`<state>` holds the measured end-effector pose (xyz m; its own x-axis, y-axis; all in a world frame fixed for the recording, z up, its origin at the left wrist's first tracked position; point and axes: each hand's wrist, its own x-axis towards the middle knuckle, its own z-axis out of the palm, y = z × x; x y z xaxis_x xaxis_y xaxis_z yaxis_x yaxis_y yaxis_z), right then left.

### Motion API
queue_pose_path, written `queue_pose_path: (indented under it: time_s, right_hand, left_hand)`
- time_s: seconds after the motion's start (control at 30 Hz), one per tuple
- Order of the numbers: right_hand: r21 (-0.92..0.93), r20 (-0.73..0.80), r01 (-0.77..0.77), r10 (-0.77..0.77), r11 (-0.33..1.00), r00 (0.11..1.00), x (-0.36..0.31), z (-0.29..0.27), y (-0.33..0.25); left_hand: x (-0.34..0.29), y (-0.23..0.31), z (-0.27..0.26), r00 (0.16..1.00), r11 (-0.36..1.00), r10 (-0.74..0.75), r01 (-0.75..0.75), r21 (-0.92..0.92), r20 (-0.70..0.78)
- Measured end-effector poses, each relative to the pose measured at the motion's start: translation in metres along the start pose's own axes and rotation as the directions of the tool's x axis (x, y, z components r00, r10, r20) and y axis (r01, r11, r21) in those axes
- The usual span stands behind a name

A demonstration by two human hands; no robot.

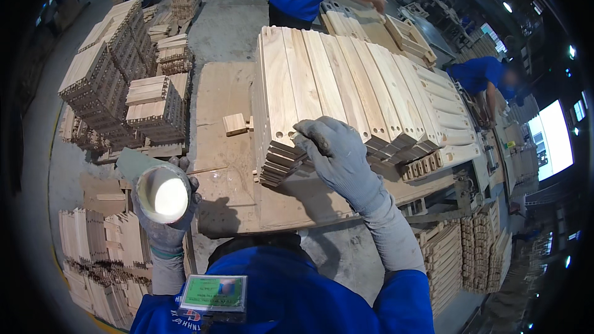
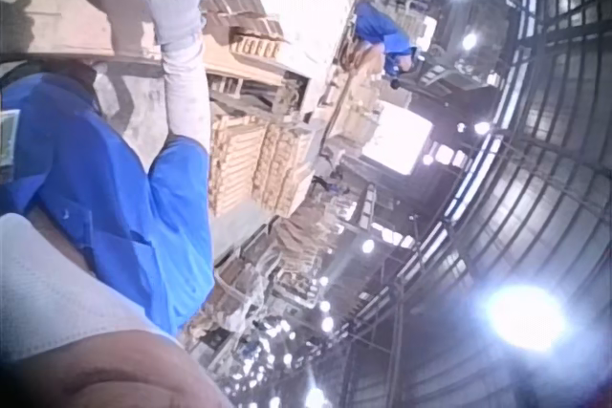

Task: The person applies white glue to the edges and holes of stacked wooden furniture components using a small brush and container. They repeatedly dip the brush into the container and apply glue to multiple pieces on a workbench in a factory setting.

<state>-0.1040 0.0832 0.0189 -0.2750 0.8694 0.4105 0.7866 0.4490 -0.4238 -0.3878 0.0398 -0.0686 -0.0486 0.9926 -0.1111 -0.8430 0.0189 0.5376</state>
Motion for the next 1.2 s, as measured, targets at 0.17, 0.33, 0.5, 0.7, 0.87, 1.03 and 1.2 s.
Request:
queue_pose_path:
  time_s: [0.17,0.33,0.5,0.7,0.87,1.03,1.2]
  right_hand:
    - [-0.056,0.107,0.015,-0.009,0.998,0.994,0.005,0.006,0.004]
    - [-0.100,0.126,0.012,0.000,0.995,0.992,0.005,0.006,0.006]
    - [-0.104,0.107,-0.066,0.077,0.992,0.991,0.004,-0.001,-0.001]
    - [0.101,0.036,-0.180,0.177,0.979,0.984,0.005,-0.026,-0.002]
    - [0.025,0.058,-0.187,0.186,0.982,0.981,-0.004,-0.017,0.015]
    - [-0.063,0.074,-0.143,0.148,0.988,0.986,-0.003,-0.011,0.017]
    - [-0.122,0.061,-0.147,0.155,0.982,0.986,-0.007,-0.015,0.022]
  left_hand:
    - [0.008,0.002,-0.017,0.997,0.980,0.075,-0.070,0.187,-0.021]
    - [0.011,0.002,-0.025,0.978,0.937,0.208,-0.190,0.293,-0.030]
    - [0.021,0.012,-0.013,0.996,0.990,-0.085,0.081,-0.114,-0.029]
    - [0.023,-0.009,-0.030,0.953,0.867,0.300,-0.292,0.405,0.046]
    - [0.030,-0.004,-0.029,0.999,0.998,0.049,-0.050,0.036,0.023]
    - [0.029,-0.012,-0.040,0.964,0.862,0.219,-0.263,0.434,0.150]
    - [0.027,-0.019,-0.027,0.894,0.592,0.415,-0.407,0.695,0.169]
